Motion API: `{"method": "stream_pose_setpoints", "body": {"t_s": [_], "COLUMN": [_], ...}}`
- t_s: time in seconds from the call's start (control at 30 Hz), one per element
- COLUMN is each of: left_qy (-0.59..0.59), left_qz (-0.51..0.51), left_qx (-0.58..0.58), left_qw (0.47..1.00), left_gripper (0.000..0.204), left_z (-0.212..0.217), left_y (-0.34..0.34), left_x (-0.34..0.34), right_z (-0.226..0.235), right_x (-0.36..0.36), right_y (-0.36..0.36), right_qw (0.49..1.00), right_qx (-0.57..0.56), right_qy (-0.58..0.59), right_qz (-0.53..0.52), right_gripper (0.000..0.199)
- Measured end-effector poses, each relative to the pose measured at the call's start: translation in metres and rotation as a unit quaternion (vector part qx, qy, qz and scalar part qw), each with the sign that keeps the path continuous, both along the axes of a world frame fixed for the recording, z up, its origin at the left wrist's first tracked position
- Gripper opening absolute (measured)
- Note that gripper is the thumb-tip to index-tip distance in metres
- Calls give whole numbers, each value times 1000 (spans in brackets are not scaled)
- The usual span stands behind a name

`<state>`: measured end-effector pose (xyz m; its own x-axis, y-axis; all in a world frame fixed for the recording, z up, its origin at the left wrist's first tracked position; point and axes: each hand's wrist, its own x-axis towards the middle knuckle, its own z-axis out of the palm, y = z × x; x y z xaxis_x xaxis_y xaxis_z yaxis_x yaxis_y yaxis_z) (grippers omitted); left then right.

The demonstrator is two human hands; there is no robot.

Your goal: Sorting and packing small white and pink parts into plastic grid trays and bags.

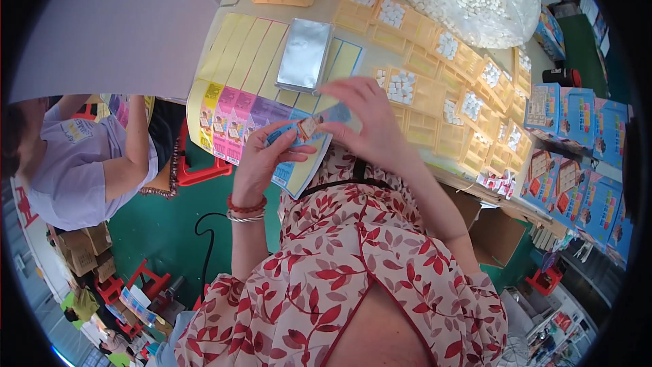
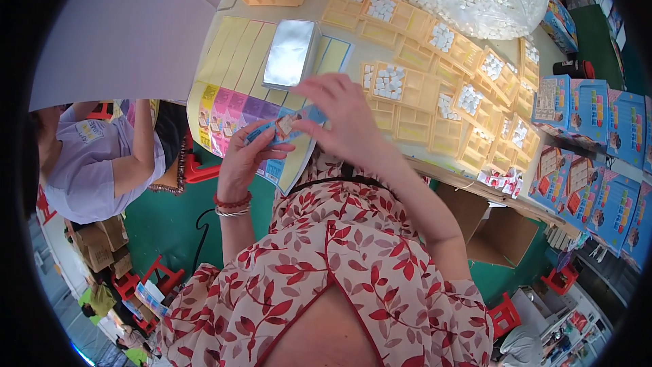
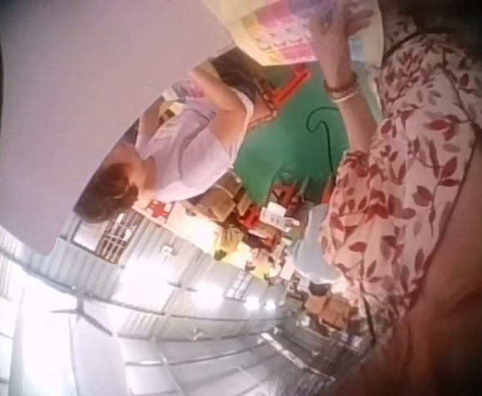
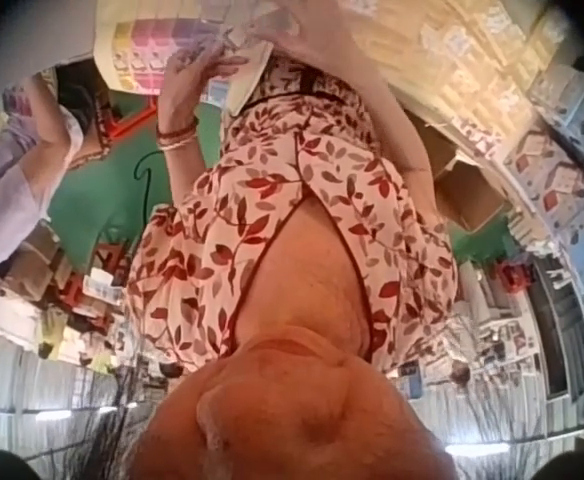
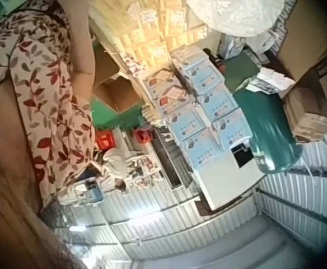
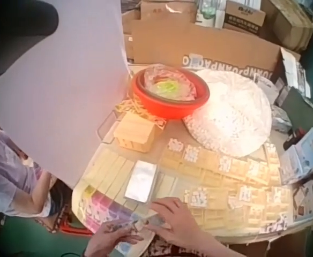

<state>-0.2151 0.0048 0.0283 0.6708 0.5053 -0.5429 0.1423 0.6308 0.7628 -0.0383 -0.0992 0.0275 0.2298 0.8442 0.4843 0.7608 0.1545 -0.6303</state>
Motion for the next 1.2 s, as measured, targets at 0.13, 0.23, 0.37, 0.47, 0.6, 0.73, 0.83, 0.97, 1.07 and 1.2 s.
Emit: {"method": "stream_pose_setpoints", "body": {"t_s": [0.13, 0.23, 0.37, 0.47, 0.6, 0.73, 0.83, 0.97, 1.07, 1.2], "left_qy": [18, 55, 106, 131, 199, 139, 140, 131, 143, 127], "left_qz": [-100, -105, -51, -28, -103, -69, -93, -121, -123, -119], "left_qx": [45, 156, 322, 441, 487, 457, 504, 434, 428, 427], "left_qw": [994, 981, 940, 887, 844, 876, 847, 883, 884, 887], "left_gripper": [29, 27, 27, 29, 26, 25, 26, 22, 22, 23], "left_z": [-5, -8, -17, -35, -26, -39, -44, -38, -39, -47], "left_y": [30, 49, 70, 103, 114, 124, 131, 134, 132, 136], "left_x": [5, 24, 60, 77, 87, 89, 90, 89, 91, 92], "right_z": [-25, -31, -27, -28, -39, -42, -48, -49, -53, -51], "right_x": [39, 34, 30, 39, 49, 50, 51, 49, 49, 48], "right_y": [5, 12, 40, 63, 75, 78, 79, 78, 76, 77], "right_qw": [896, 846, 872, 884, 883, 871, 869, 863, 862, 862], "right_qx": [-297, -288, -222, -210, -215, -210, -193, -208, -211, -215], "right_qy": [292, 444, 435, 409, 405, 430, 444, 450, 451, 448], "right_qz": [154, 74, -22, -82, -100, -112, -101, -95, -96, -101], "right_gripper": [28, 25, 21, 22, 28, 30, 30, 31, 31, 30]}}
